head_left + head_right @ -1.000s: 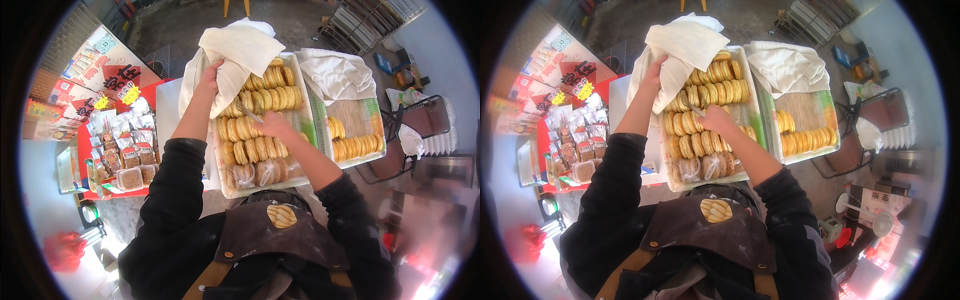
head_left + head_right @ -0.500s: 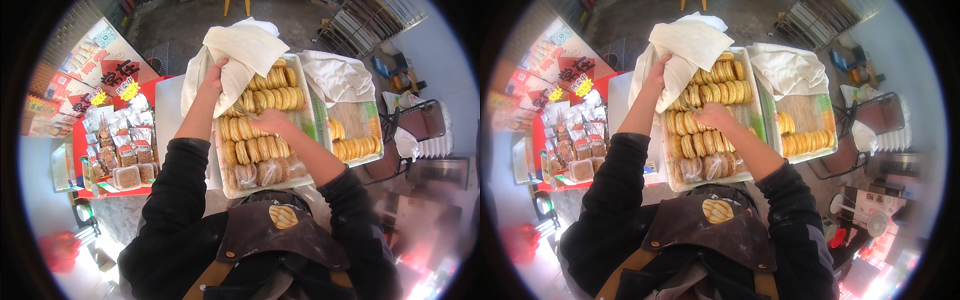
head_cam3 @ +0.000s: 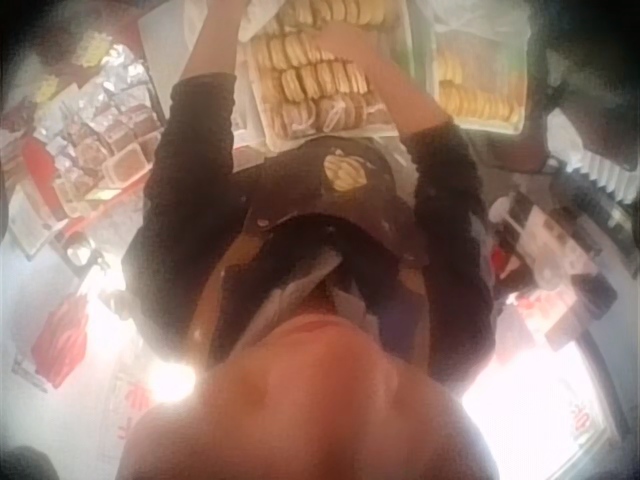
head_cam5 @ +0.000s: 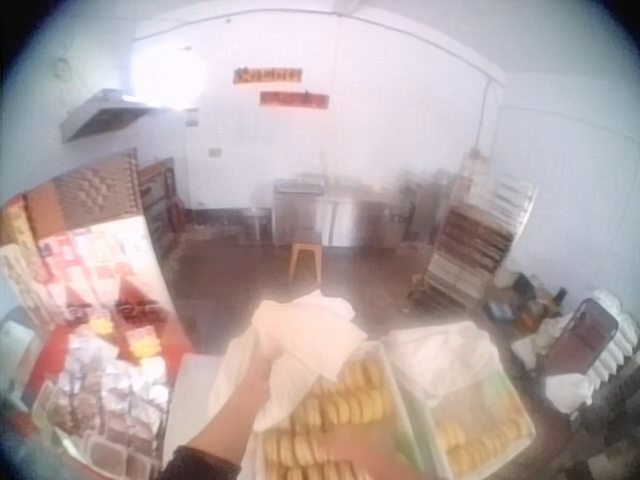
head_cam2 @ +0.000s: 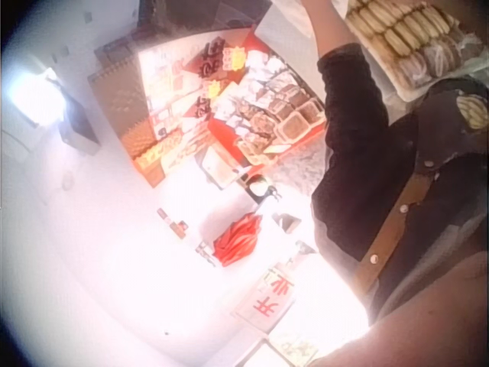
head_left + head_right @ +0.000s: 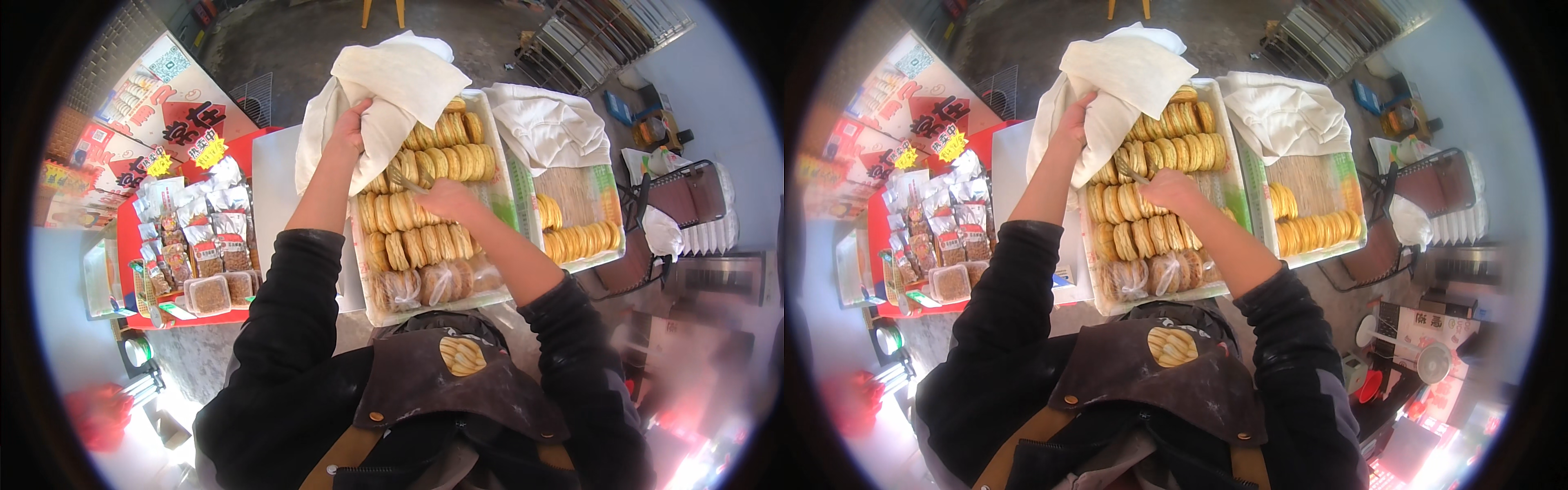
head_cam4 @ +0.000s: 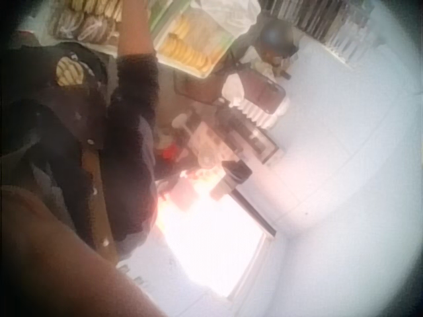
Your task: The person arranges round pastries in trays using tongs and hands, then covers the trays with white cloths. The person also handles a plastic bag and adjusts the cloths over the pastries.
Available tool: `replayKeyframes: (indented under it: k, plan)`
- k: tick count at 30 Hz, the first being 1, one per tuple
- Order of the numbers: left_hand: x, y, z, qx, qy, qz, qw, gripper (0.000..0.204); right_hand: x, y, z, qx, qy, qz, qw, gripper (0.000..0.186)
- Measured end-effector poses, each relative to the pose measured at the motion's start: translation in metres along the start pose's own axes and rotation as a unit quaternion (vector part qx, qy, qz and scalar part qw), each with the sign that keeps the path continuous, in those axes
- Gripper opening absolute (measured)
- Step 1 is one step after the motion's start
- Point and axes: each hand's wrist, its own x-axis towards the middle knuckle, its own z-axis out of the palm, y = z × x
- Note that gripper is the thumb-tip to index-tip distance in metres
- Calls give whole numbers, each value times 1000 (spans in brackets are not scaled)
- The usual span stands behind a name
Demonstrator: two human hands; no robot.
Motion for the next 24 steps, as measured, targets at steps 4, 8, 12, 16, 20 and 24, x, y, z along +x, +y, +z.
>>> replayKeyframes:
  k: [4,8,12,16,20,24]
  plan:
    - [2,-2,2,9,-17,-10,1000,43,-3,-28,13,-22,39,8,999,35]
    - [1,-4,3,17,-27,-17,999,44,2,-41,20,-160,61,-77,982,31]
    - [1,-5,4,23,7,3,1000,46,20,-59,17,-213,46,-72,973,32]
    - [2,-7,6,27,5,13,1000,46,43,-62,27,-187,48,-84,978,35]
    - [-3,-8,7,37,5,18,999,46,61,-52,53,-172,84,-90,977,34]
    - [-6,-7,7,31,16,5,999,47,59,-31,62,-140,92,-98,981,34]
